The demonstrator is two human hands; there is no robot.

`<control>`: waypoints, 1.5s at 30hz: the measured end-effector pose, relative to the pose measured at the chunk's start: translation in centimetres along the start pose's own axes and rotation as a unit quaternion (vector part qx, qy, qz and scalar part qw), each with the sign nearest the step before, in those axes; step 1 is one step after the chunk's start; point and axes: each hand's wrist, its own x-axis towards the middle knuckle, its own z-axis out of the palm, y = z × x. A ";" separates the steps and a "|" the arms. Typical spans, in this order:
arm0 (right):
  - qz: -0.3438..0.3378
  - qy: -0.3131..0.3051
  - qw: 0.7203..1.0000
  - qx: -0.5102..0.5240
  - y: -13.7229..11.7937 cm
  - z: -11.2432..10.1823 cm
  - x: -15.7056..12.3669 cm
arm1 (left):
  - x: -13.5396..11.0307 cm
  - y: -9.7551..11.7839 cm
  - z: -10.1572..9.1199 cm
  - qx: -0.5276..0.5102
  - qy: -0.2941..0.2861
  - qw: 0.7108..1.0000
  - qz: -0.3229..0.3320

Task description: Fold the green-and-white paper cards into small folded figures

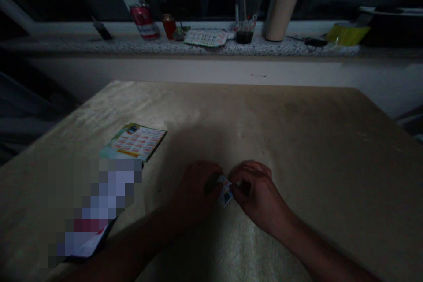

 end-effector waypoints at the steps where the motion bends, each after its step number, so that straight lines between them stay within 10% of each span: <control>1: 0.007 0.002 1.000 0.028 -0.3 -0.2 0.0 | 0.1 0.0 -0.2 -0.040 -0.008 0.999 -0.030; 7: 0.065 0.026 0.985 0.157 -1.2 -0.6 -0.7 | 0.7 0.3 -1.6 -0.337 0.020 0.933 -0.125; 20: 0.086 -0.013 0.942 0.326 -1.1 -1.3 -1.1 | 0.6 0.5 -1.0 -0.582 -0.032 0.802 -0.132; 32: 0.146 -0.015 0.870 0.470 -0.8 -1.1 -1.2 | 0.3 1.0 -0.6 -0.609 -0.065 0.781 -0.124; 45: 0.075 0.012 0.954 0.291 -1.4 -0.3 -1.2 | 0.4 0.8 -0.7 -0.591 0.015 0.793 -0.144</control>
